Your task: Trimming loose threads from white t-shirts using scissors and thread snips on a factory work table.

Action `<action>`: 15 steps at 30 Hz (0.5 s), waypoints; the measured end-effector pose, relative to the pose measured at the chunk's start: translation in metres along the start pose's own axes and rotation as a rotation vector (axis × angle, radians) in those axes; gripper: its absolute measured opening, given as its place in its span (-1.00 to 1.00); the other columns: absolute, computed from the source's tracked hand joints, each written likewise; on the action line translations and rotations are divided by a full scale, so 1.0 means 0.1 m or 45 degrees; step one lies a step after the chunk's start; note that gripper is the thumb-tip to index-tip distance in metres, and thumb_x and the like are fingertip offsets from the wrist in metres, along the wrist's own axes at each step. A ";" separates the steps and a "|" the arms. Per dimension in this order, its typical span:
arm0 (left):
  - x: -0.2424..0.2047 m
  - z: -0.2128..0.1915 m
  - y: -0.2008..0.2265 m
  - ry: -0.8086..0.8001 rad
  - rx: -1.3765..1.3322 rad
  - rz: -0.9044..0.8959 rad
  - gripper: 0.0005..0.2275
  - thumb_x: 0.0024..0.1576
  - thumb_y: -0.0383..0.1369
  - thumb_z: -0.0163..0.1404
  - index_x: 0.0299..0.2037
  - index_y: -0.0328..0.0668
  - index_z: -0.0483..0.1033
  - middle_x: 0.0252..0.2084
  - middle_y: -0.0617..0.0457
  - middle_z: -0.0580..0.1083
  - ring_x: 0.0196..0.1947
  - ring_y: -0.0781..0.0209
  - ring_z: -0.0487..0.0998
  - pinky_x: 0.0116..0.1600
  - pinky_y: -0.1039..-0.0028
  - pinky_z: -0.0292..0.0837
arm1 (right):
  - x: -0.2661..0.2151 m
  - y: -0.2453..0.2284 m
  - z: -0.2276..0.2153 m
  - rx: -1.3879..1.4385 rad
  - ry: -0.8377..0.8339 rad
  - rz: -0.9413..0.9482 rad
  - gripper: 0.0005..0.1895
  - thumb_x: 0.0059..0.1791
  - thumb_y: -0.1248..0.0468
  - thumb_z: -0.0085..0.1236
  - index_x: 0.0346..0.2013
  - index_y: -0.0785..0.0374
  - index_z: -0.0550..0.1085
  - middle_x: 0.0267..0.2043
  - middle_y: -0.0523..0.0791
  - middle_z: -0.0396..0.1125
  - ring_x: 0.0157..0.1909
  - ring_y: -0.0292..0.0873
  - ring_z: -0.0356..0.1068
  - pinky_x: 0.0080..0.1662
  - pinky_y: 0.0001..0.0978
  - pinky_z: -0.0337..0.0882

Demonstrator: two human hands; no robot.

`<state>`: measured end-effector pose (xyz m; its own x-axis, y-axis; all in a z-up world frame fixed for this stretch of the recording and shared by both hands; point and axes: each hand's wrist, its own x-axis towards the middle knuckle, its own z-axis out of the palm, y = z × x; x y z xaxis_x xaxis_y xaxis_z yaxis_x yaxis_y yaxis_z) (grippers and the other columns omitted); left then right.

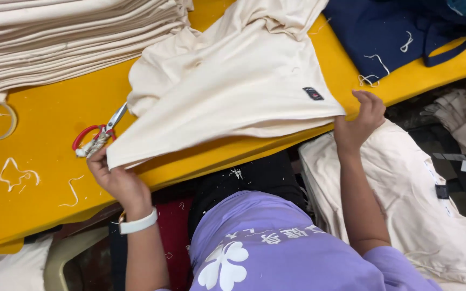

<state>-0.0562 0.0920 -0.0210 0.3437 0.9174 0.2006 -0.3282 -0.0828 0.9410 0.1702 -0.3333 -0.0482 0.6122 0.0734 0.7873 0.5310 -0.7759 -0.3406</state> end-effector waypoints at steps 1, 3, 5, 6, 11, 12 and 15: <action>0.01 -0.12 -0.07 -0.017 0.055 -0.116 -0.83 0.30 -0.62 -0.07 -0.14 -0.07 0.32 -0.09 0.22 0.30 0.02 0.36 0.37 0.20 0.55 0.35 | -0.04 0.09 -0.02 -0.004 0.076 0.077 -0.60 -0.07 0.42 0.54 -0.03 0.19 0.52 -0.02 -0.14 0.31 0.01 0.01 0.32 0.02 -0.11 0.14; -0.02 -0.28 -0.14 -0.064 0.089 -0.202 -0.84 0.30 -0.62 -0.07 -0.12 -0.08 0.32 -0.09 0.21 0.30 0.00 0.37 0.40 0.18 0.55 0.43 | -0.11 0.13 -0.04 0.006 0.084 0.051 -0.61 -0.07 0.44 0.54 -0.04 0.19 0.52 -0.04 -0.13 0.31 -0.04 -0.01 0.33 0.01 -0.14 0.16; -0.05 -0.37 -0.08 -0.102 0.123 -0.286 -0.84 0.31 -0.62 -0.06 -0.10 -0.09 0.32 -0.09 0.20 0.30 -0.02 0.39 0.44 0.16 0.56 0.51 | -0.19 0.14 -0.05 0.024 0.089 0.018 -0.60 -0.08 0.46 0.54 -0.05 0.20 0.52 -0.06 -0.13 0.30 -0.08 -0.02 0.34 0.01 -0.17 0.19; -0.06 -0.36 0.01 -0.146 0.109 -0.344 -0.85 0.29 -0.61 -0.04 -0.12 -0.10 0.35 -0.14 0.21 0.32 -0.14 0.42 0.48 0.01 0.65 0.52 | -0.21 0.15 -0.03 0.090 0.088 0.024 -0.62 -0.08 0.51 0.50 -0.05 0.23 0.52 -0.07 -0.11 0.30 -0.10 -0.01 0.34 0.00 -0.16 0.22; 0.15 -0.61 -0.12 -0.303 -0.130 -0.555 -0.90 0.28 -0.57 -0.09 -0.16 -0.14 0.43 -0.18 0.07 0.47 -0.18 0.28 0.61 -0.04 0.51 0.65 | -0.34 0.49 0.08 0.405 -0.057 0.031 -0.68 -0.05 0.73 0.18 -0.06 0.46 0.57 -0.12 0.06 0.37 -0.09 0.20 0.41 0.03 -0.05 0.33; 0.22 -0.63 -0.15 -0.314 -0.286 -0.644 -0.88 0.25 -0.55 -0.12 -0.10 -0.17 0.45 -0.14 0.05 0.49 -0.09 0.24 0.61 0.06 0.42 0.64 | -0.48 0.79 0.18 0.955 -0.091 0.528 -0.86 0.00 0.52 0.15 -0.17 0.31 0.52 -0.22 -0.08 0.38 -0.14 -0.07 0.42 0.03 -0.27 0.38; 0.59 -0.73 -0.47 -0.320 -0.615 -0.815 -0.79 0.18 -0.51 -0.12 -0.03 -0.24 0.49 -0.07 -0.13 0.52 0.04 0.00 0.61 0.21 0.13 0.57 | -0.30 0.75 0.10 1.966 -0.191 1.199 -0.88 0.00 0.19 0.08 -0.40 0.11 0.41 -0.39 -0.17 0.37 -0.23 -0.21 0.45 0.04 -0.31 0.46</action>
<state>-0.0847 0.1780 -0.0735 0.7586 0.6119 -0.2238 -0.3242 0.6526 0.6849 0.1972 -0.3877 -0.1028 0.9915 0.1194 0.0525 -0.0334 0.6216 -0.7826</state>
